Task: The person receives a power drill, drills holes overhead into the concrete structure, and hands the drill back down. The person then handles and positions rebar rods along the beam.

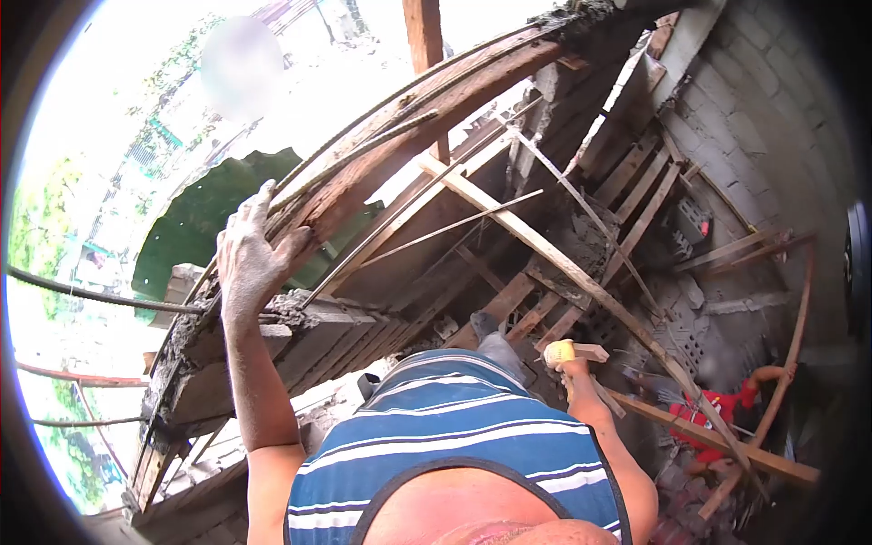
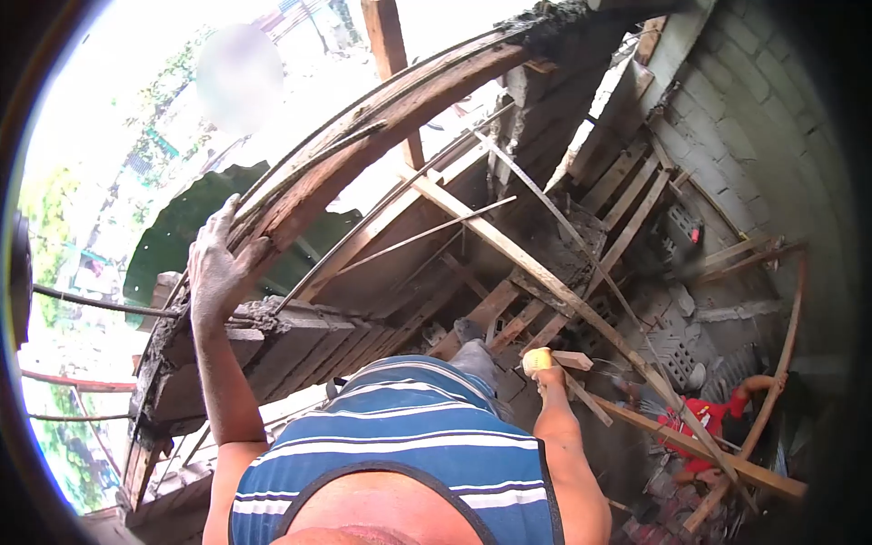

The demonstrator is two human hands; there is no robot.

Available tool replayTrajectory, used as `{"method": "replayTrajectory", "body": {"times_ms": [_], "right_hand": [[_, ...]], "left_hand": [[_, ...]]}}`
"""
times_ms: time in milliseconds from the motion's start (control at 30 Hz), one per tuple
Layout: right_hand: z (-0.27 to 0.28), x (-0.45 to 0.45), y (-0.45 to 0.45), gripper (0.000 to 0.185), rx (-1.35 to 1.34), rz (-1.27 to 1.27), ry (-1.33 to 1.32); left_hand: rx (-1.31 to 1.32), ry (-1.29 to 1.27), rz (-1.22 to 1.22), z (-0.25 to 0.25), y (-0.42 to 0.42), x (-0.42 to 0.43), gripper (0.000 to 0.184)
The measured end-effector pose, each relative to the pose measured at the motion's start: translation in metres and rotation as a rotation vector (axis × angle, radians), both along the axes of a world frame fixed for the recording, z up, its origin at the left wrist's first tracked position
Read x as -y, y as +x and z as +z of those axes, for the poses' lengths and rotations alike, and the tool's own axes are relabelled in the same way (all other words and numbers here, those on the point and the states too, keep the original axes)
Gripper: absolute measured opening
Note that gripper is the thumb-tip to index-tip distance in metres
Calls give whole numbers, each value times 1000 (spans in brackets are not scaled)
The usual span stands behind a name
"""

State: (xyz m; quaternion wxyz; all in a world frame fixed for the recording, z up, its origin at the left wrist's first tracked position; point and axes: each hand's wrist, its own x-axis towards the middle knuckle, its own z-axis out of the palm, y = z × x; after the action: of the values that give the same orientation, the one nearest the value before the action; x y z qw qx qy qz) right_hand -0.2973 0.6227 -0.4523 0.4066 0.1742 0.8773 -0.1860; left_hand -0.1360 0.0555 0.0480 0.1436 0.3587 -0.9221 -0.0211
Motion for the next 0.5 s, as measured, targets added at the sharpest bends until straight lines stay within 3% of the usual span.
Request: {"method": "replayTrajectory", "body": {"times_ms": [500], "right_hand": [[8,37,-33,32,17,87,14]], "left_hand": [[-13,-10,7,-4,-2,5,71]]}}
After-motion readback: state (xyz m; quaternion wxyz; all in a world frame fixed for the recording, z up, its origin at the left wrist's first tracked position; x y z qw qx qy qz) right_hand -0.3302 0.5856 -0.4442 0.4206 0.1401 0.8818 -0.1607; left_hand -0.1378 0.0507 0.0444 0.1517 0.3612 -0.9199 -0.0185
